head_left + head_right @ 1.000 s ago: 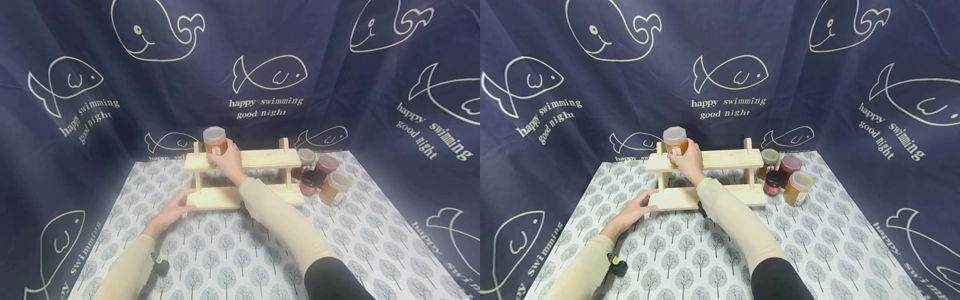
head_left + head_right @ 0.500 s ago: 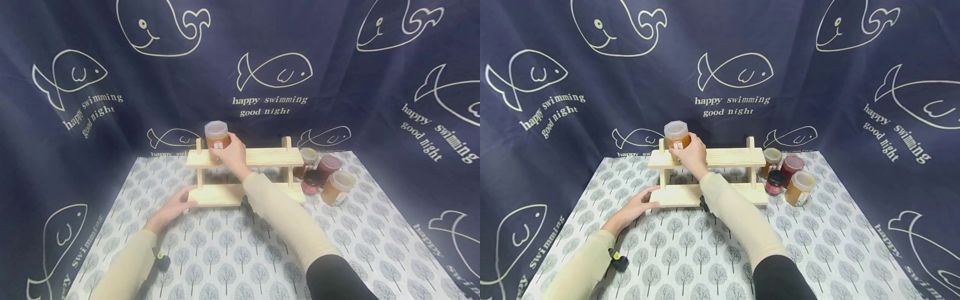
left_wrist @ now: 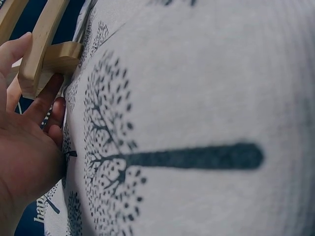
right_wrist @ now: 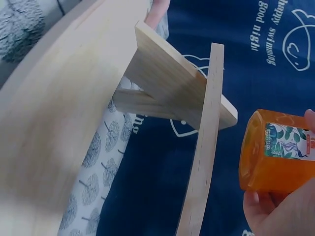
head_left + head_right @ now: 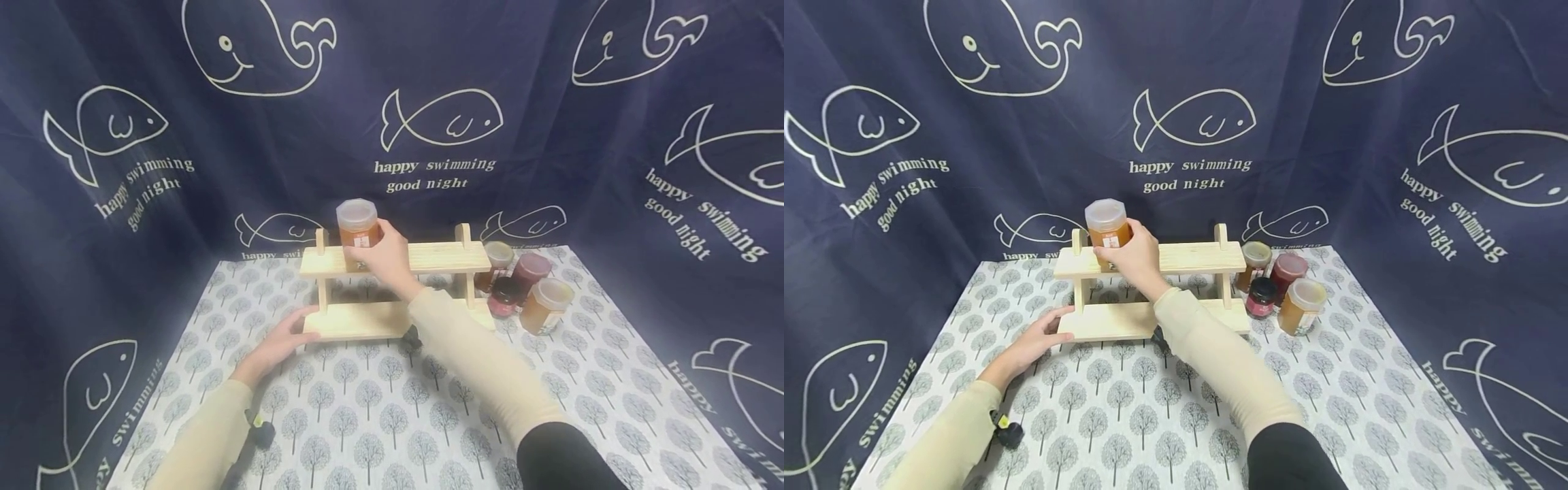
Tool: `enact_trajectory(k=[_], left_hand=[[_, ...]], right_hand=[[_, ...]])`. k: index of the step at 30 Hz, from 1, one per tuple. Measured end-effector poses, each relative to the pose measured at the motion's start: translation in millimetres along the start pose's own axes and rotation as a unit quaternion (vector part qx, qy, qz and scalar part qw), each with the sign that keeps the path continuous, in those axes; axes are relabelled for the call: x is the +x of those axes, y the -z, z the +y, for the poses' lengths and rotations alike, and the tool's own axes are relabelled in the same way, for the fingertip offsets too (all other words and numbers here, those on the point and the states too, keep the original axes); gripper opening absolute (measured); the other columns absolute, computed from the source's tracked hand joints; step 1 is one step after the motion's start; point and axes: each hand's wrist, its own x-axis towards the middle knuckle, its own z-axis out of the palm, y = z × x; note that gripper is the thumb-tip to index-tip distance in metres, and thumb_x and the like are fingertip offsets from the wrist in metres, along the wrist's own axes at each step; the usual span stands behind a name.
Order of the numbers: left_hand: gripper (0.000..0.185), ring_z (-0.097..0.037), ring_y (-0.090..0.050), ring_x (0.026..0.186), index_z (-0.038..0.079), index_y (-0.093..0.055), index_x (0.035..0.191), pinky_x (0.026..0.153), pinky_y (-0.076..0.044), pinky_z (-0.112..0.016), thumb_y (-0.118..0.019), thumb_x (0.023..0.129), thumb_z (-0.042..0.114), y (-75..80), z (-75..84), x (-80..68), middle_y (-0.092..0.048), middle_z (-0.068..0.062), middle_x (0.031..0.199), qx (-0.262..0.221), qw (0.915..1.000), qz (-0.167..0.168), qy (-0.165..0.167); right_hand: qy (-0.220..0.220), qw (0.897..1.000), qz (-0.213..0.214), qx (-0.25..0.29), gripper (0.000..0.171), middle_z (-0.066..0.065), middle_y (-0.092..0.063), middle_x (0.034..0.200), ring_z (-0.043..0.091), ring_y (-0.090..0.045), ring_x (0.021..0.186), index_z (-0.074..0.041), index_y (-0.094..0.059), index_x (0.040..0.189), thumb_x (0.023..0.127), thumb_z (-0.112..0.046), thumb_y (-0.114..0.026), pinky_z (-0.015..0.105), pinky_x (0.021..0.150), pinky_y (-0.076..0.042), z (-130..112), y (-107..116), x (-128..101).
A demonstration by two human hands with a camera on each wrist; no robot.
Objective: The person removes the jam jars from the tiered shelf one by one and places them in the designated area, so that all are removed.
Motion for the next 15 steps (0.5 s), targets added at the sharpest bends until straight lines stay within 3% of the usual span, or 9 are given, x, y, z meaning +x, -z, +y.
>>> enact_trajectory(k=[7, 12, 15], left_hand=[[0.079, -0.037, -0.018, 0.151, 0.023, -0.037, 0.156, 0.116, -0.005, -0.07, -0.076, 0.089, 0.041, 2.8, -13.2, 5.7, -0.031, -0.008, 0.162, 0.002, 1.0, 0.009, -0.001], [0.077, -0.039, -0.021, 0.15, 0.018, -0.039, 0.155, 0.117, -0.006, -0.068, -0.077, 0.09, 0.034, 0.7, 0.8, -0.9, -0.033, -0.011, 0.161, -0.014, 0.9999, 0.001, 0.002], [0.076, -0.038, -0.023, 0.149, 0.019, -0.039, 0.155, 0.118, -0.007, -0.068, -0.076, 0.09, 0.034, 0.1, 1.4, -0.2, -0.035, -0.011, 0.16, -0.015, 0.9999, 0.0, -0.001]], right_hand=[[-0.001, 1.0, 0.011, 0.028, 0.067, 0.003, -0.068, 0.112, 0.021, -0.063, 0.101, -0.01, -0.06, 0.129, 0.073, -0.031, -0.09, 0.037, 0.087, -0.055, 10.0, 30.2, -12.7], [-0.007, 1.0, 0.021, 0.022, 0.068, 0.005, -0.067, 0.111, 0.023, -0.064, 0.097, -0.009, -0.06, 0.129, 0.072, -0.03, -0.09, 0.038, 0.084, -0.056, 20.2, 52.8, -24.2], [-0.015, 0.999, 0.024, 0.016, 0.068, 0.005, -0.066, 0.11, 0.023, -0.063, 0.097, -0.012, -0.06, 0.129, 0.071, -0.031, -0.09, 0.04, 0.085, -0.055, 27.8, 68.2, -35.3]])
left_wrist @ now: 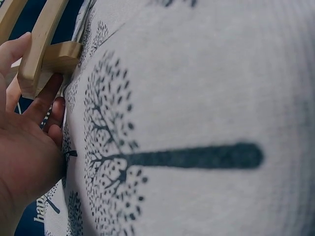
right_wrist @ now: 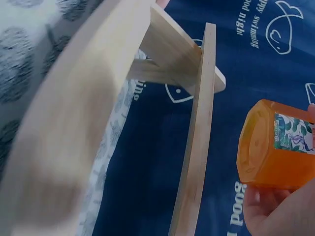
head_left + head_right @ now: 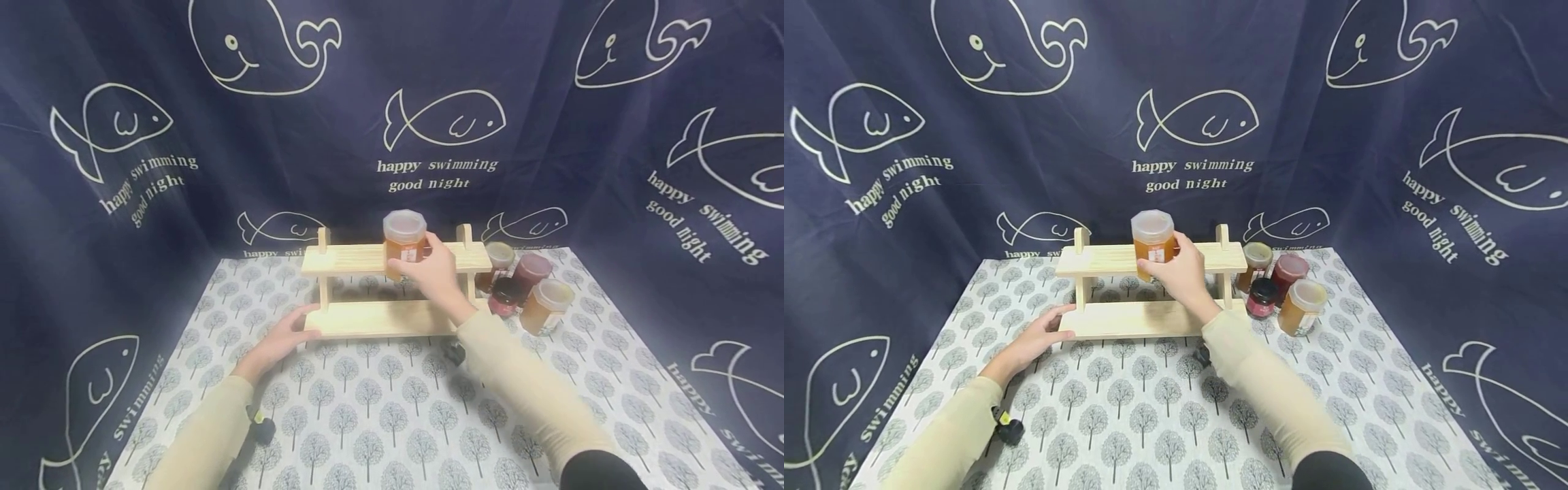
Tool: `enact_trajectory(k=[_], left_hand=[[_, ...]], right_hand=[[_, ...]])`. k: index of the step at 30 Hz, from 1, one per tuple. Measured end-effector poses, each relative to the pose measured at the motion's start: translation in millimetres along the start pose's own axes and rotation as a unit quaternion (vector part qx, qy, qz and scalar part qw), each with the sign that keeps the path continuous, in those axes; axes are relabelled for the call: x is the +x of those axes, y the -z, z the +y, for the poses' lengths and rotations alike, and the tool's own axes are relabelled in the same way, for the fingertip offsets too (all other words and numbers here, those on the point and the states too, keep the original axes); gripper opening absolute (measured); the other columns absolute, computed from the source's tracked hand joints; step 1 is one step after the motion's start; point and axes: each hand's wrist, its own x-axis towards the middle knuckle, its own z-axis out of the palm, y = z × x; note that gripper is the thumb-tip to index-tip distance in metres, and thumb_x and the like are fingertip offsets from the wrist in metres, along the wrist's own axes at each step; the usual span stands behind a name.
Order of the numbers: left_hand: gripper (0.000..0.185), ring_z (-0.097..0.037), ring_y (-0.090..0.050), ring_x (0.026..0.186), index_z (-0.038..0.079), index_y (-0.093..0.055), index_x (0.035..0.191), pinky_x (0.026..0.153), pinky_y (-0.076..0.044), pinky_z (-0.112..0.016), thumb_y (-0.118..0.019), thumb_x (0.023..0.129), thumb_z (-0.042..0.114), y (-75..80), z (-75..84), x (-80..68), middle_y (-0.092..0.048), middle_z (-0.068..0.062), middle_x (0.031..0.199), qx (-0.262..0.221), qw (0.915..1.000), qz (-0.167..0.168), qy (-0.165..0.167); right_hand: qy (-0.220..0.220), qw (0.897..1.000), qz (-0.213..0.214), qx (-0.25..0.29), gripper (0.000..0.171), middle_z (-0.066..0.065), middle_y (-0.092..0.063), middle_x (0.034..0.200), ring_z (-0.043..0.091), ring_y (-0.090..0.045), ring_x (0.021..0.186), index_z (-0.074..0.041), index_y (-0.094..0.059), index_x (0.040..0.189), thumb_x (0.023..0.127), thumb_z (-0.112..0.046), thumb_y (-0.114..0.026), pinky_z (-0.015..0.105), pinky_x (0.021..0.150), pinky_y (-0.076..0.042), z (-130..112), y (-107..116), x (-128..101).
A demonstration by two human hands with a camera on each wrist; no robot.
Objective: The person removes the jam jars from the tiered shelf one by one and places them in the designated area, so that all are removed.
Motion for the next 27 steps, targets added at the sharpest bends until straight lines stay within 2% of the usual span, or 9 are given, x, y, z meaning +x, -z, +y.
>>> enact_trajectory(k=[4, 6, 12, 15, 22, 27], left_hand=[[0.076, -0.036, -0.023, 0.149, 0.024, -0.039, 0.155, 0.118, -0.007, -0.067, -0.075, 0.09, 0.039, -1.4, -12.4, 6.0, -0.034, -0.008, 0.161, 0.008, 1.0, 0.004, -0.004], [0.077, -0.035, -0.023, 0.15, 0.026, -0.039, 0.155, 0.118, -0.008, -0.067, -0.075, 0.089, 0.043, -1.6, -13.0, 5.6, -0.034, -0.007, 0.161, 0.016, 0.9998, 0.006, -0.006], [0.079, -0.035, -0.022, 0.15, 0.027, -0.039, 0.154, 0.118, -0.008, -0.067, -0.075, 0.087, 0.049, -0.6, -13.5, 4.5, -0.034, -0.005, 0.161, 0.03, 0.9995, 0.011, -0.002], [0.081, -0.034, -0.022, 0.15, 0.028, -0.039, 0.155, 0.118, -0.009, -0.068, -0.075, 0.086, 0.051, 0.7, -16.3, 4.9, -0.034, -0.004, 0.161, 0.033, 0.9994, 0.012, 0.002], [0.083, -0.034, -0.021, 0.151, 0.031, -0.038, 0.154, 0.117, -0.009, -0.069, -0.074, 0.084, 0.056, -0.5, -18.1, 4.6, -0.032, -0.001, 0.162, 0.035, 0.9992, 0.012, 0.012], [0.085, -0.035, -0.019, 0.151, 0.031, -0.038, 0.155, 0.116, -0.008, -0.07, -0.074, 0.083, 0.058, 0.1, -16.9, 4.9, -0.03, -0.002, 0.163, 0.036, 0.9992, 0.014, 0.013]], right_hand=[[-0.001, 1.0, 0.0, 0.002, 0.067, 0.004, -0.066, 0.113, 0.023, -0.062, 0.103, -0.015, -0.061, 0.129, 0.071, -0.03, -0.09, 0.043, 0.092, -0.052, 14.3, 25.4, -17.3], [0.003, 1.0, 0.004, -0.006, 0.067, 0.005, -0.067, 0.113, 0.024, -0.061, 0.103, -0.015, -0.061, 0.129, 0.07, -0.03, -0.091, 0.044, 0.093, -0.05, 23.4, 37.7, -25.3], [-0.012, 0.995, 0.008, -0.096, 0.066, 0.008, -0.068, 0.109, 0.027, -0.06, 0.097, -0.013, -0.063, 0.124, 0.069, -0.036, -0.092, 0.043, 0.086, -0.048, 55.8, 74.1, -43.8], [-0.025, 0.992, 0.005, -0.12, 0.069, 0.009, -0.068, 0.111, 0.028, -0.06, 0.097, -0.013, -0.062, 0.126, 0.07, -0.041, -0.091, 0.042, 0.086, -0.048, 70.1, 91.9, -49.1], [-0.032, 0.995, 0.001, -0.095, 0.073, 0.012, -0.065, 0.121, 0.027, -0.058, 0.101, -0.009, -0.057, 0.134, 0.074, -0.033, -0.091, 0.041, 0.088, -0.046, 90.5, 126.7, -59.8], [-0.033, 0.992, 0.022, -0.122, 0.072, 0.012, -0.065, 0.117, 0.024, -0.057, 0.093, -0.008, -0.055, 0.136, 0.076, -0.027, -0.09, 0.036, 0.081, -0.048, 99.6, 142.9, -69.1]])
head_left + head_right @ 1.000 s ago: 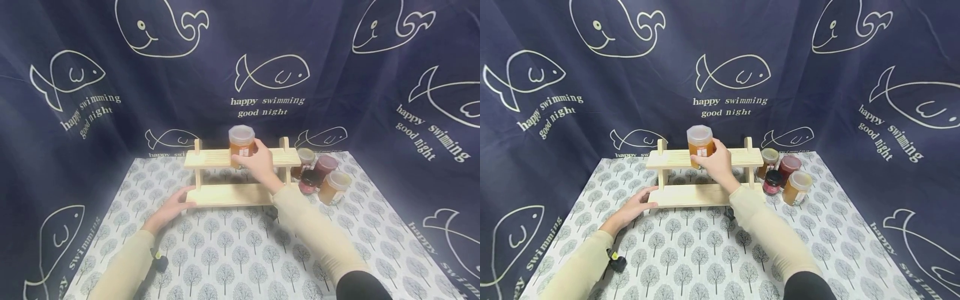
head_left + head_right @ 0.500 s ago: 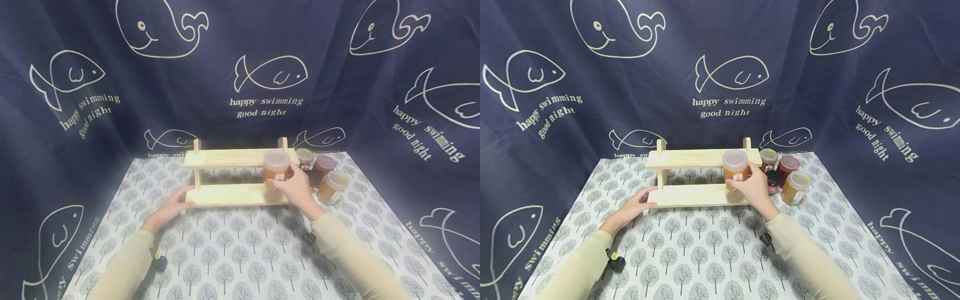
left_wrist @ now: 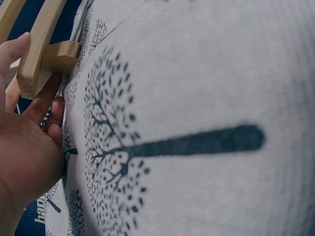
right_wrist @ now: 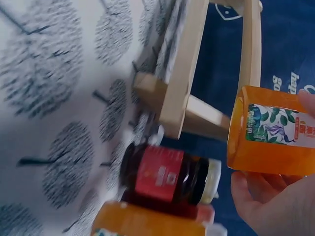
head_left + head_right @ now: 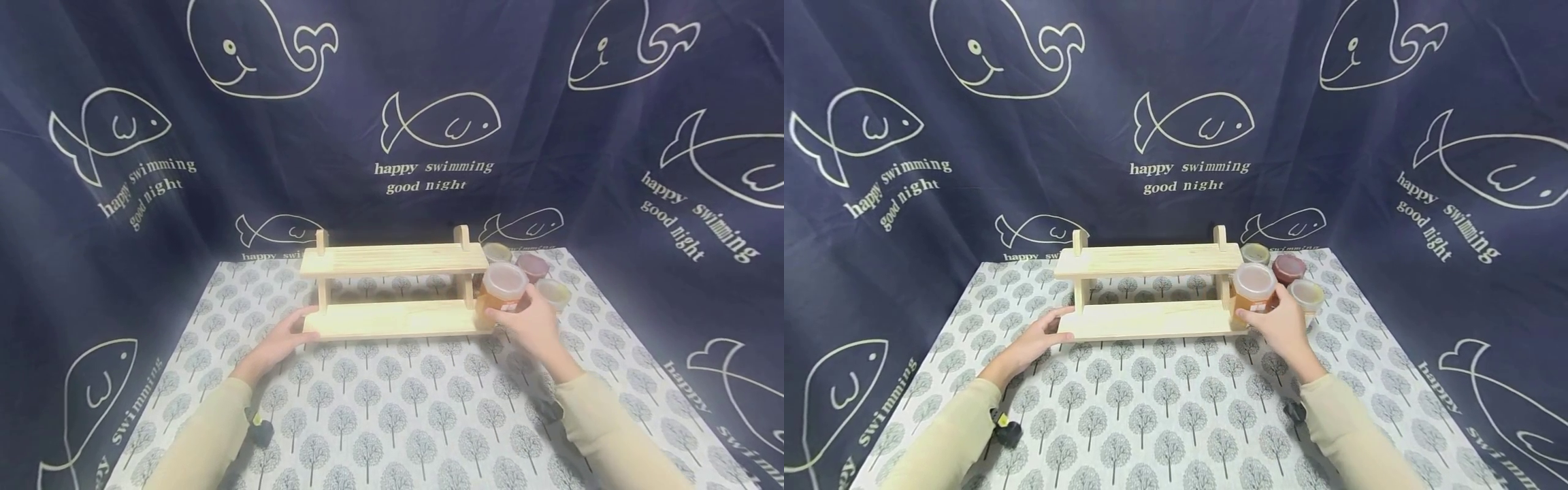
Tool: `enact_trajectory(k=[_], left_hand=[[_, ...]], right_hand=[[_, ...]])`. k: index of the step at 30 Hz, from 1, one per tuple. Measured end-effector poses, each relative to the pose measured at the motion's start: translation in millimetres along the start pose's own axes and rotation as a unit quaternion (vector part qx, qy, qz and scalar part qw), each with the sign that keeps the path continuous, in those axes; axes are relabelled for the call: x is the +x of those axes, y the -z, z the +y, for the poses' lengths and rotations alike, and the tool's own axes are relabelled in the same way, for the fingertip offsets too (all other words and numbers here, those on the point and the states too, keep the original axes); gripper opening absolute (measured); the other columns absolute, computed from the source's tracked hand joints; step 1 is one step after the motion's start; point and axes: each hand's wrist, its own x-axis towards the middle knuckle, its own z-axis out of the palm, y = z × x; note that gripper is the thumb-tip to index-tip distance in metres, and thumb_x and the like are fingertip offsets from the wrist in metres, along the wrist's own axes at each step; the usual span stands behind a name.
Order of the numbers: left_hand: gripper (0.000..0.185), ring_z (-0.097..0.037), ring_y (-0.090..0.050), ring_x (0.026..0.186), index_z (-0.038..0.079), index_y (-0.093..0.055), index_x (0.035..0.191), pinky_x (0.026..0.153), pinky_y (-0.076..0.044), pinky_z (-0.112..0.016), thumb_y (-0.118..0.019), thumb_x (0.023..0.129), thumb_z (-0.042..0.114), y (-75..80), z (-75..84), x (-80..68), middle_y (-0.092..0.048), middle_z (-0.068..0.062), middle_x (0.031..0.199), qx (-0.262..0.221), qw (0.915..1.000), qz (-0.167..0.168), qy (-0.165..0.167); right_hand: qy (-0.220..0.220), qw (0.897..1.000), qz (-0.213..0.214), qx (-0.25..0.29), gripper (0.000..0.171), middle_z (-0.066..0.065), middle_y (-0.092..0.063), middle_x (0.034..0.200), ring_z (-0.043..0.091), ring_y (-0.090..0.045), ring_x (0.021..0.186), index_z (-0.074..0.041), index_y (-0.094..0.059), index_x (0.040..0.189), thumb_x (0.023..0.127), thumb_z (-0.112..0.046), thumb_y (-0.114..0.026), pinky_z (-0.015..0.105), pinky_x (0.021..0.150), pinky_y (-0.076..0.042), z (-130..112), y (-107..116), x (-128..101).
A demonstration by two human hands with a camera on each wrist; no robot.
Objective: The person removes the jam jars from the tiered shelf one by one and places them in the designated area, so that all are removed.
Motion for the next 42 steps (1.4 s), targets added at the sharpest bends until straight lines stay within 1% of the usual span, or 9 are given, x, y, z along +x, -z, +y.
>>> enact_trajectory(k=[5, 7, 12, 17, 22, 24, 27, 36, 42], left_hand=[[0.085, -0.035, -0.018, 0.151, 0.031, -0.036, 0.155, 0.116, -0.008, -0.07, -0.074, 0.083, 0.057, -0.5, 1.4, -1.0, -0.029, -0.003, 0.163, 0.001, 1.0, -0.003, 0.004], [0.084, -0.035, -0.019, 0.151, 0.031, -0.037, 0.155, 0.117, -0.008, -0.069, -0.074, 0.084, 0.055, -0.8, 3.0, -1.7, -0.031, -0.003, 0.163, -0.001, 1.0, -0.001, 0.006], [0.078, -0.033, -0.021, 0.151, 0.032, -0.039, 0.154, 0.117, -0.007, -0.069, -0.074, 0.087, 0.05, -1.2, 3.5, -2.9, -0.032, -0.001, 0.161, -0.012, 0.9999, -0.004, -0.001], [0.076, -0.033, -0.023, 0.15, 0.032, -0.039, 0.153, 0.117, -0.006, -0.069, -0.074, 0.088, 0.049, 0.6, -0.6, -3.3, -0.033, -0.002, 0.161, -0.02, 0.9997, -0.012, -0.006], [0.074, -0.035, -0.022, 0.149, 0.034, -0.04, 0.153, 0.115, -0.006, -0.072, -0.074, 0.089, 0.047, 1.1, -1.8, -2.9, -0.032, -0.002, 0.162, -0.021, 0.9997, -0.011, -0.012], [0.075, -0.035, -0.022, 0.15, 0.034, -0.039, 0.153, 0.115, -0.006, -0.072, -0.074, 0.088, 0.048, 1.0, -1.7, -2.5, -0.031, -0.002, 0.162, -0.019, 0.9997, -0.01, -0.013], [0.076, -0.034, -0.022, 0.149, 0.033, -0.04, 0.153, 0.115, -0.006, -0.072, -0.074, 0.088, 0.049, 0.4, -2.2, -1.2, -0.032, -0.002, 0.161, -0.018, 0.9997, -0.01, -0.015], [0.073, -0.033, -0.024, 0.149, 0.038, -0.041, 0.151, 0.116, -0.009, -0.071, -0.074, 0.088, 0.05, -0.4, -4.0, 0.7, -0.035, 0.0, 0.16, -0.022, 0.9996, -0.013, -0.011], [0.074, -0.033, -0.023, 0.15, 0.038, -0.04, 0.151, 0.115, -0.009, -0.072, -0.074, 0.087, 0.052, 0.2, -3.8, 0.7, -0.035, 0.001, 0.16, -0.014, 0.9998, -0.01, -0.009]], right_hand=[[-0.004, 1.0, 0.018, -0.008, 0.07, 0.011, -0.067, 0.11, 0.021, -0.061, 0.086, -0.009, -0.057, 0.135, 0.076, -0.025, -0.09, 0.033, 0.076, -0.051, 10.8, 11.8, -9.3], [-0.009, 1.0, 0.025, -0.012, 0.07, 0.011, -0.067, 0.108, 0.019, -0.061, 0.085, -0.009, -0.057, 0.135, 0.076, -0.027, -0.09, 0.034, 0.078, -0.05, 15.4, 15.1, -12.3], [-0.023, 0.999, 0.027, -0.017, 0.071, 0.012, -0.066, 0.113, 0.017, -0.061, 0.088, -0.009, -0.054, 0.139, 0.078, -0.026, -0.088, 0.034, 0.082, -0.049, 28.5, 21.4, -18.4], [-0.047, 0.999, 0.015, -0.02, 0.073, 0.015, -0.066, 0.116, 0.02, -0.063, 0.091, -0.008, -0.052, 0.141, 0.079, -0.025, -0.087, 0.031, 0.08, -0.052, 37.1, 22.5, -22.8], [-0.069, 0.998, -0.002, -0.008, 0.077, 0.02, -0.064, 0.118, 0.029, -0.062, 0.097, -0.003, -0.047, 0.142, 0.079, -0.023, -0.087, 0.039, 0.084, -0.05, 41.8, 18.8, -24.9], [-0.081, 0.997, -0.011, 0.005, 0.08, 0.02, -0.062, 0.121, 0.031, -0.06, 0.101, -0.004, -0.044, 0.145, 0.079, -0.021, -0.086, 0.042, 0.088, -0.049, 44.8, 16.5, -25.3], [-0.086, 0.996, -0.013, 0.002, 0.083, 0.021, -0.061, 0.123, 0.033, -0.06, 0.104, -0.004, -0.043, 0.146, 0.078, -0.021, -0.087, 0.045, 0.09, -0.047, 50.7, 13.2, -26.0], [-0.062, 0.998, -0.021, -0.007, 0.082, 0.023, -0.061, 0.124, 0.036, -0.06, 0.106, 0.002, -0.046, 0.142, 0.075, -0.015, -0.088, 0.045, 0.091, -0.048, 64.8, 4.7, -23.9], [-0.061, 0.997, -0.032, 0.017, 0.085, 0.027, -0.057, 0.131, 0.041, -0.057, 0.114, 0.004, -0.041, 0.145, 0.075, -0.012, -0.087, 0.057, 0.101, -0.045, 67.8, 1.8, -23.4]])
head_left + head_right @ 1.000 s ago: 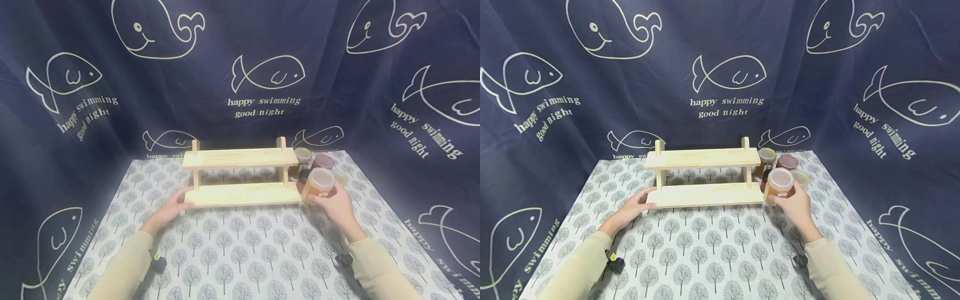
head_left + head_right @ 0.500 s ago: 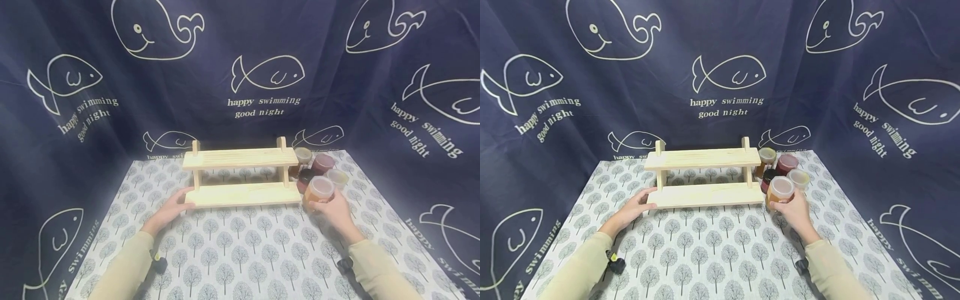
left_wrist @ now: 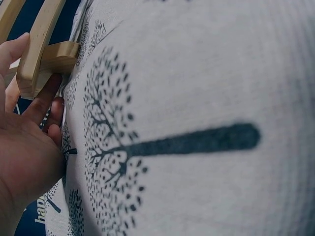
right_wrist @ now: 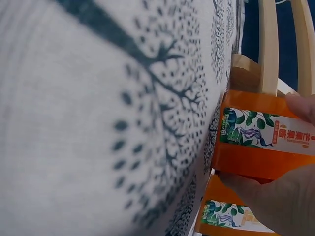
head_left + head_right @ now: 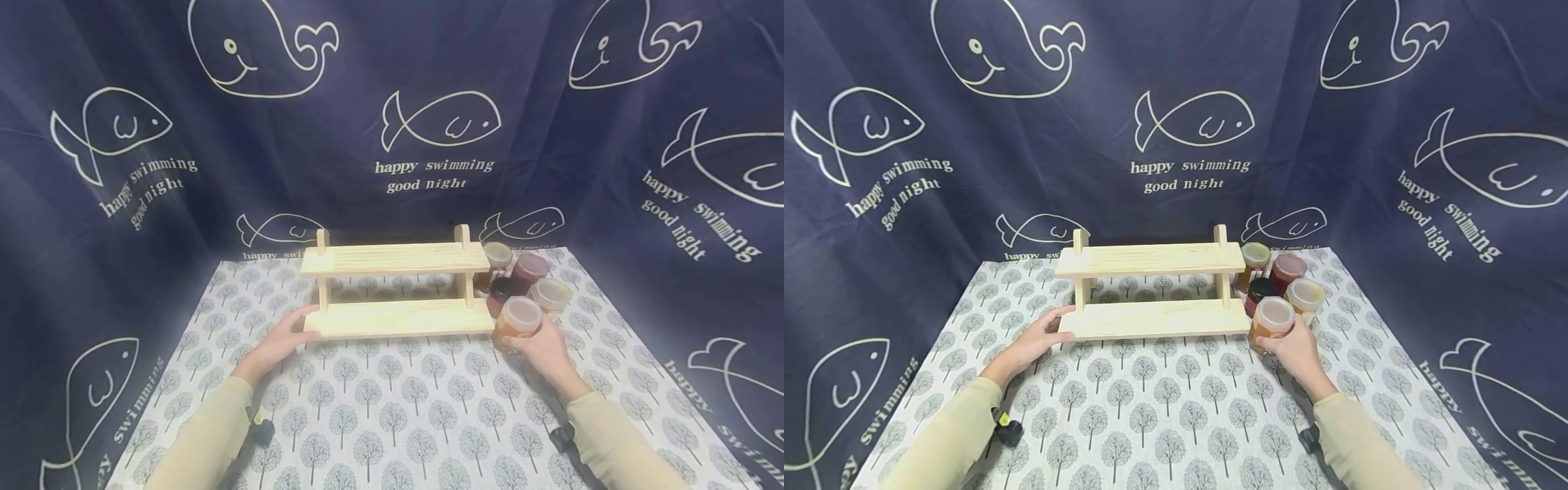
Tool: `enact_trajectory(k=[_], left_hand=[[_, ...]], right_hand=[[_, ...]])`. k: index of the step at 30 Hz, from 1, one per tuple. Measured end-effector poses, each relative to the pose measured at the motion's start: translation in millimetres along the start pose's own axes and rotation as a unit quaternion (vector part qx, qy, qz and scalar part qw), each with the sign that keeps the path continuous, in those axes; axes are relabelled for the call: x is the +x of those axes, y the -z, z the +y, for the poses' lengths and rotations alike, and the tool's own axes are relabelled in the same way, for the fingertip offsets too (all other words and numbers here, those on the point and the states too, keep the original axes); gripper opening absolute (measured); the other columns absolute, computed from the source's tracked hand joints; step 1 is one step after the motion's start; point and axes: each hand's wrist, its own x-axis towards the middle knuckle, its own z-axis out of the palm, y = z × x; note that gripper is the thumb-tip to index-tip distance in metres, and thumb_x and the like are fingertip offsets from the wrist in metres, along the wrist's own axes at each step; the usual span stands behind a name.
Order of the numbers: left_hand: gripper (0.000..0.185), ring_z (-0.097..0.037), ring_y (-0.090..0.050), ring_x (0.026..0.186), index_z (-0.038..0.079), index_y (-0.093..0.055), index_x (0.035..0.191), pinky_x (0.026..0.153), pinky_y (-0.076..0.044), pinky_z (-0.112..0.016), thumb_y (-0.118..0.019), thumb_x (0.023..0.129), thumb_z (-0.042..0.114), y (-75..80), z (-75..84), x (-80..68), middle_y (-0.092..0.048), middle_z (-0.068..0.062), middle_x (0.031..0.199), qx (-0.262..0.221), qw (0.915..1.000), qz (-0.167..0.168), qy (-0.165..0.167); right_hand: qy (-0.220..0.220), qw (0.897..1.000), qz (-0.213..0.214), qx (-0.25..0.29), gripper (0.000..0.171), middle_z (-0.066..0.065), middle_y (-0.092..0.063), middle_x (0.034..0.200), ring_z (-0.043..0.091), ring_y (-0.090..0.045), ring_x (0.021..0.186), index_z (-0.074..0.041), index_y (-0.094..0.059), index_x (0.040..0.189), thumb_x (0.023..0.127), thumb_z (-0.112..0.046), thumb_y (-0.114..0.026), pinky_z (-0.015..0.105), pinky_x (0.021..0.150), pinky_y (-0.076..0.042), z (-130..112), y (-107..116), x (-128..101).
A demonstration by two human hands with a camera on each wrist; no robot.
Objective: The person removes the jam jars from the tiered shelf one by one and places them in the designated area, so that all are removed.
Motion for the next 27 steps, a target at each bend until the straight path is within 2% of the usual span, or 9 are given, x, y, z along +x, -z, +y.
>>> enact_trajectory(k=[3, 9, 20, 24, 27], left_hand=[[0.075, -0.033, -0.025, 0.149, 0.037, -0.041, 0.151, 0.116, -0.009, -0.071, -0.074, 0.086, 0.053, -0.3, 1.7, 0.5, -0.037, 0.001, 0.159, 0.001, 1.0, 0.002, -0.002], [0.075, -0.032, -0.026, 0.149, 0.035, -0.04, 0.152, 0.117, -0.009, -0.069, -0.073, 0.087, 0.052, 0.3, 4.4, 0.6, -0.037, 0.001, 0.159, 0.005, 1.0, 0.0, -0.007], [0.075, -0.035, -0.022, 0.15, 0.031, -0.039, 0.153, 0.116, -0.008, -0.071, -0.074, 0.089, 0.048, -0.3, 2.5, -1.4, -0.032, -0.005, 0.161, 0.004, 0.9999, 0.0, -0.013], [0.074, -0.034, -0.023, 0.149, 0.033, -0.04, 0.152, 0.117, -0.009, -0.069, -0.074, 0.089, 0.047, -1.2, 4.2, -4.4, -0.033, -0.004, 0.161, 0.001, 1.0, 0.001, -0.005], [0.071, -0.032, -0.026, 0.148, 0.035, -0.042, 0.151, 0.117, -0.009, -0.069, -0.074, 0.088, 0.046, -1.8, 6.7, -5.3, -0.036, -0.002, 0.159, -0.003, 1.0, 0.002, -0.008]], right_hand=[[0.001, 1.0, -0.002, 0.007, 0.085, 0.027, -0.055, 0.132, 0.042, -0.056, 0.116, 0.005, -0.04, 0.145, 0.075, -0.011, -0.086, 0.057, 0.103, -0.043, 0.7, 1.4, -0.5], [0.002, 1.0, -0.012, -0.009, 0.082, 0.025, -0.057, 0.129, 0.037, -0.06, 0.108, 0.006, -0.04, 0.142, 0.076, -0.011, -0.086, 0.046, 0.094, -0.047, 1.2, 3.3, -1.9], [-0.014, 0.999, -0.035, -0.023, 0.084, 0.024, -0.056, 0.127, 0.034, -0.06, 0.103, 0.006, -0.037, 0.143, 0.077, -0.013, -0.085, 0.038, 0.085, -0.052, -2.2, 5.6, -0.1], [-0.018, 0.999, -0.045, -0.022, 0.085, 0.025, -0.056, 0.126, 0.03, -0.061, 0.096, 0.006, -0.036, 0.144, 0.078, -0.014, -0.085, 0.033, 0.079, -0.054, -1.5, 5.7, -1.5], [-0.021, 0.998, -0.049, -0.027, 0.087, 0.023, -0.057, 0.125, 0.026, -0.061, 0.095, 0.004, -0.035, 0.146, 0.078, -0.016, -0.085, 0.031, 0.079, -0.053, -1.7, 6.8, -4.0]])
